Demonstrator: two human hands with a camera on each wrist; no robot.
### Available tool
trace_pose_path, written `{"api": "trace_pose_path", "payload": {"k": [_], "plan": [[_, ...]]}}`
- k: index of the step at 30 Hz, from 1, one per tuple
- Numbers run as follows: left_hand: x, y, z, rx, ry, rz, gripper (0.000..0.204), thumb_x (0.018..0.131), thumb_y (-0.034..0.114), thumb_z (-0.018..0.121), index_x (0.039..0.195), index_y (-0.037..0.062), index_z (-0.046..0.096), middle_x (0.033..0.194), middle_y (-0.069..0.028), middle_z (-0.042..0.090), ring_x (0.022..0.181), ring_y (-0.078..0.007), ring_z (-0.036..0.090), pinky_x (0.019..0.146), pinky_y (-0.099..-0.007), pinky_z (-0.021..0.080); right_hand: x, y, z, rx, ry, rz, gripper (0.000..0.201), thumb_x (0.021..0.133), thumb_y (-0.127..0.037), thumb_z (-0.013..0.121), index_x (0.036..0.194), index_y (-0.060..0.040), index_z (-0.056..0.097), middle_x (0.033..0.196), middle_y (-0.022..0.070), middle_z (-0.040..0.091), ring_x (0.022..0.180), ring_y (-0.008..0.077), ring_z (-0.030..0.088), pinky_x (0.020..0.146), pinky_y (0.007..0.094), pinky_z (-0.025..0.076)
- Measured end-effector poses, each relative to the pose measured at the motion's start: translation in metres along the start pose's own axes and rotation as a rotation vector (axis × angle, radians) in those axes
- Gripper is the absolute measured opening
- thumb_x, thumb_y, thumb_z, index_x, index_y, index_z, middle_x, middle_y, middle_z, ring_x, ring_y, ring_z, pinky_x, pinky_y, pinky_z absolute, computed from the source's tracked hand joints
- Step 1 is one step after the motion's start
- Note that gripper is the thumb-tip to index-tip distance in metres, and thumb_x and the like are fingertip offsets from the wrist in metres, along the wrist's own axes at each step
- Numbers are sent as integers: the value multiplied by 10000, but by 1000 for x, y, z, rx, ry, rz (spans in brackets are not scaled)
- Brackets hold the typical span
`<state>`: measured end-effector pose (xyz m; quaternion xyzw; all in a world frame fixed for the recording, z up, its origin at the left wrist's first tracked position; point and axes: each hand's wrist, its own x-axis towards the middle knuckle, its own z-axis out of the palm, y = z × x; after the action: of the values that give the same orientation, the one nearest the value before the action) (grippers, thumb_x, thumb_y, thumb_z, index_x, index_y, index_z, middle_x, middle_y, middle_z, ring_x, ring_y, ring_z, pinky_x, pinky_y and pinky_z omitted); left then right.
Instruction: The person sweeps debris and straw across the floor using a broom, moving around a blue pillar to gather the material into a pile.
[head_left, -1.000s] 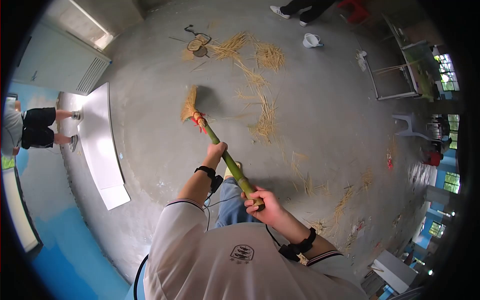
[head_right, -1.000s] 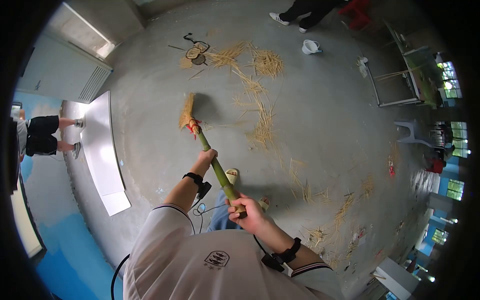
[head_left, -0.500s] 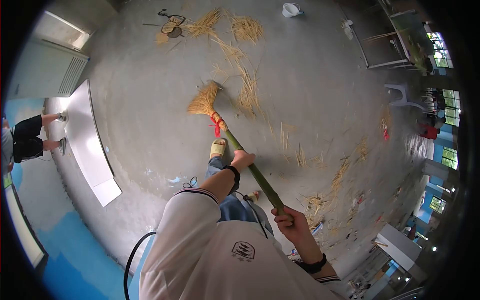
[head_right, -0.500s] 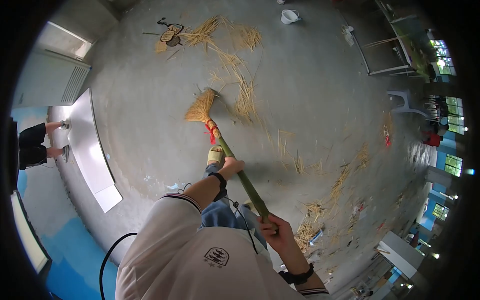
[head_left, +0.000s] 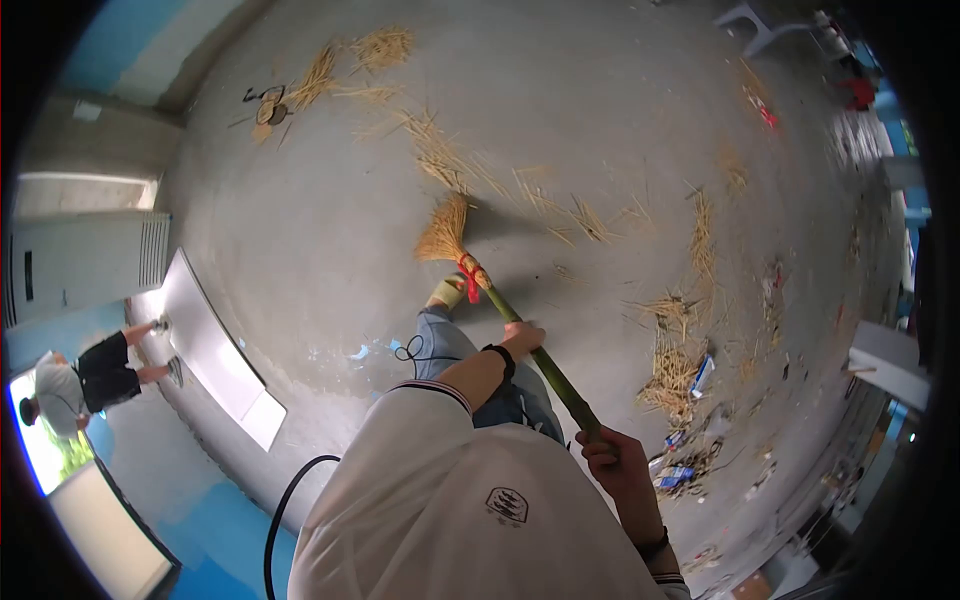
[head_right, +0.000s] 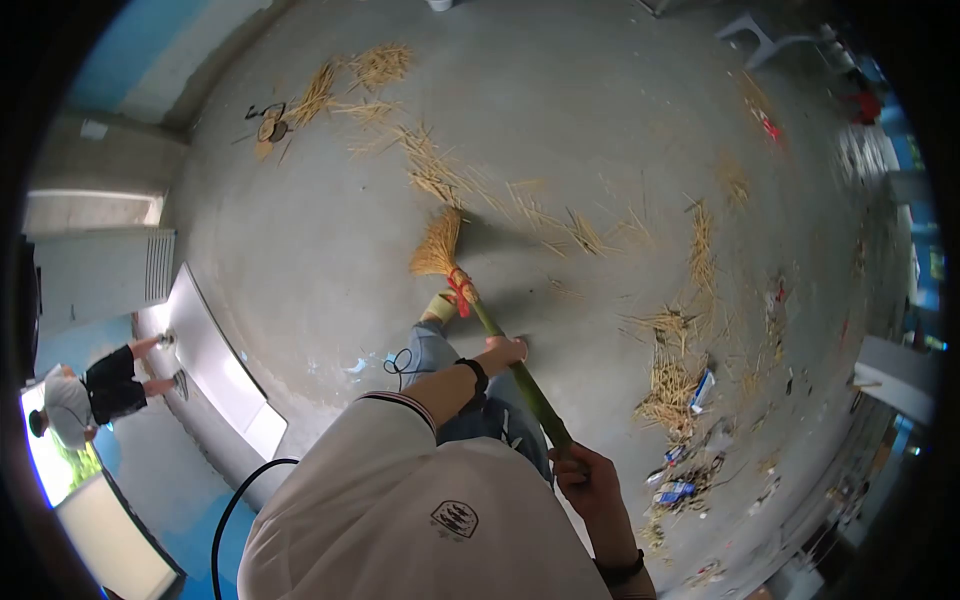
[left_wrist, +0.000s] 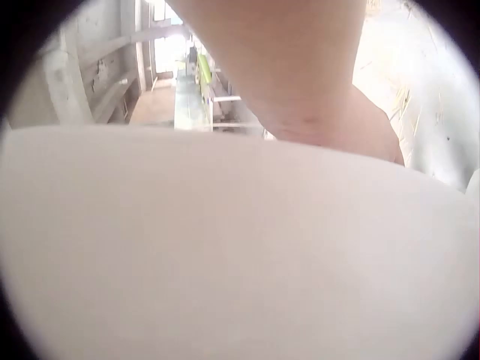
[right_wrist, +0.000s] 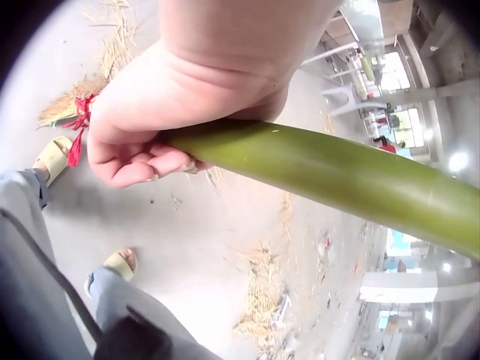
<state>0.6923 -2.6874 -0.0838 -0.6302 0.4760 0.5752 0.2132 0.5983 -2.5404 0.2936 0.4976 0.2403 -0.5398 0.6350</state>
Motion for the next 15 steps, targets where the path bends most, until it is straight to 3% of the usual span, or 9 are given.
{"api": "trace_pose_path", "payload": {"k": [2,3,5,6,7,8,9,12,15], "plan": [[40,-69,73,267,-89,117,558,774,313,535,1186,-56,460,1102,-186,604,1009,-327,606,834,-400,473,-35,-10,-36,48,-7,-67,278,950,-69,371,1175,95,375,881,115,456,599,65,404,431,153,359],[67,-55,130,495,-179,215,483,782,291,532,1135,-38,516,1073,-187,615,1014,-325,606,825,-388,477,-50,-15,-62,133,-85,-61,299,961,-103,369,1194,84,356,969,143,433,607,64,399,438,167,366],[-87,28,87,451,-293,216,297,810,237,503,968,16,623,924,-170,652,930,-309,643,713,-358,495,-83,-8,-72,142,4,-175,288,964,-115,370,1147,108,363,854,95,432,579,54,380,428,166,344],[-117,33,90,714,-358,500,260,823,234,483,900,42,641,845,-156,653,868,-299,658,646,-349,483,-98,-6,-84,170,21,-187,280,965,-119,374,1083,135,370,732,29,393,548,42,356,421,162,320],[-128,35,99,971,-419,798,255,835,231,464,831,67,660,765,-143,654,806,-288,673,578,-340,471,-110,-2,-98,161,15,-230,271,956,-82,380,1150,105,403,895,110,476,594,42,396,392,124,332],[-115,17,131,771,-442,804,264,819,251,450,773,59,625,661,-115,617,644,-271,655,494,-364,440,-122,4,-106,185,12,-258,270,952,-80,385,1151,101,403,890,111,478,594,42,395,390,121,330],[-154,42,143,442,-422,181,262,787,259,469,716,29,572,618,-102,575,563,-257,600,484,-377,441,-137,11,-108,202,15,-289,269,948,-77,389,1152,97,402,885,112,479,594,42,394,388,117,329],[-208,55,154,262,-420,136,303,730,282,519,757,-20,521,577,-108,516,501,-218,521,459,-366,430,-165,26,-104,140,-15,-376,280,934,-81,417,1166,74,402,893,115,484,603,49,398,389,126,322],[-200,47,167,209,-508,84,332,700,274,542,801,-42,520,578,-108,508,481,-209,501,431,-359,414,-177,43,-88,15,-56,-416,296,922,-84,443,1188,40,410,933,122,501,633,71,427,421,153,345]]}}
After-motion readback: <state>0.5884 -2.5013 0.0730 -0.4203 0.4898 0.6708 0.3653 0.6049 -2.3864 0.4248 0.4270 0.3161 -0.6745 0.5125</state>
